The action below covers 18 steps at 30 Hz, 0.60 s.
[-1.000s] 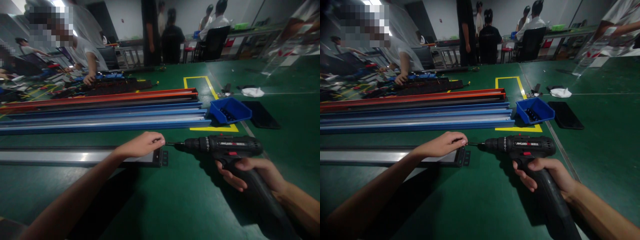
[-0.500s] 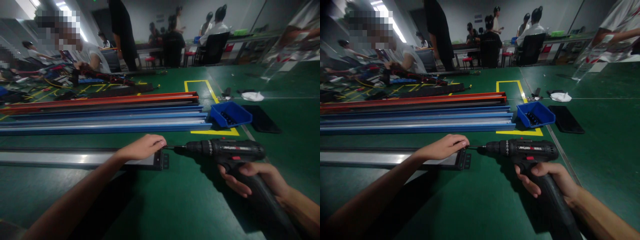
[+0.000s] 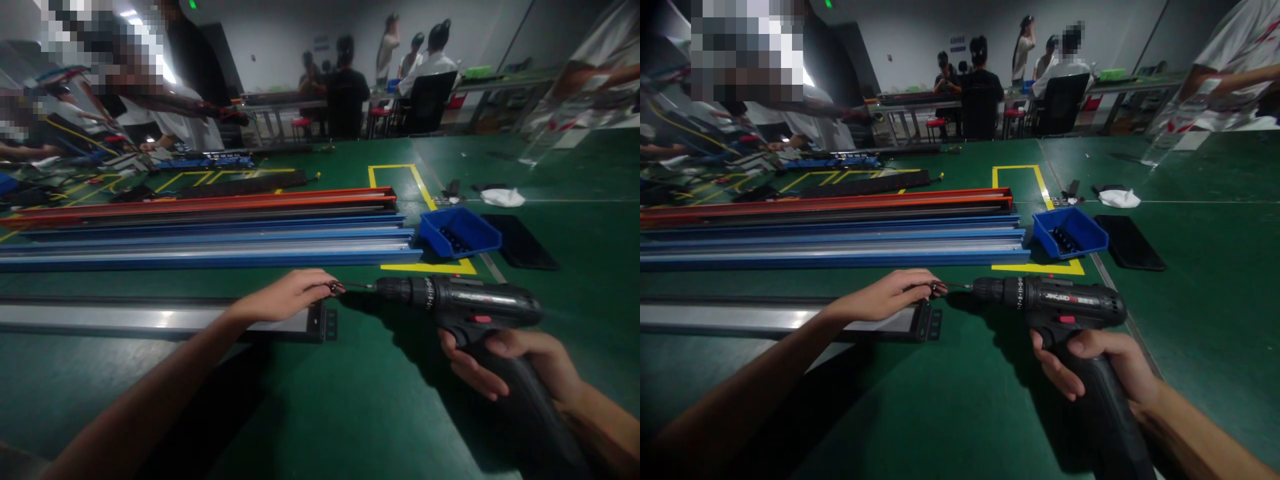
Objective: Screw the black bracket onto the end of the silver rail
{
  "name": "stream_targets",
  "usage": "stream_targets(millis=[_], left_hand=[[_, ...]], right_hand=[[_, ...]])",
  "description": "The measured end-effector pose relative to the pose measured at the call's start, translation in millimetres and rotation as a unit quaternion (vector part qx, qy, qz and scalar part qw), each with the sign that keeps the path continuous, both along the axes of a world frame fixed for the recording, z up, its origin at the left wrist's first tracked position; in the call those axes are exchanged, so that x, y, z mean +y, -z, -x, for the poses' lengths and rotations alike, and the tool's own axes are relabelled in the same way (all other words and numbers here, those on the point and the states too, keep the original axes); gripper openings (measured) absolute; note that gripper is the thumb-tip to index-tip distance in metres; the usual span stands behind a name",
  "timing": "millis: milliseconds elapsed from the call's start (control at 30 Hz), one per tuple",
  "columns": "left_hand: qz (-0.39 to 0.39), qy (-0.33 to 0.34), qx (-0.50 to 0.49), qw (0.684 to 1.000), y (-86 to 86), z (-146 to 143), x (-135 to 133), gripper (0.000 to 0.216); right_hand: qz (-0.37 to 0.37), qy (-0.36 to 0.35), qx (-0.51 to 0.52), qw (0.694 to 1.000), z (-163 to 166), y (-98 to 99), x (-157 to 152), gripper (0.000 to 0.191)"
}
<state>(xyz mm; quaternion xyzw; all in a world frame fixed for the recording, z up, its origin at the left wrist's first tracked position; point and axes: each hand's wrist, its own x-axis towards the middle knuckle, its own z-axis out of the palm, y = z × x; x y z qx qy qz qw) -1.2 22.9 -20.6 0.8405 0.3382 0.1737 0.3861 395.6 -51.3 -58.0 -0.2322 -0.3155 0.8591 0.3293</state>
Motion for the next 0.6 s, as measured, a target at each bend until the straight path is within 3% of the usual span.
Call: stream_targets(millis=[600], left_hand=[[-0.003,-0.081,-0.018,0.997,-3.9,-3.2,-4.1,0.027]], right_hand=[[-0.026,0.004,-0.030,0.999,1.0,-1.8,-0.3,0.046]])
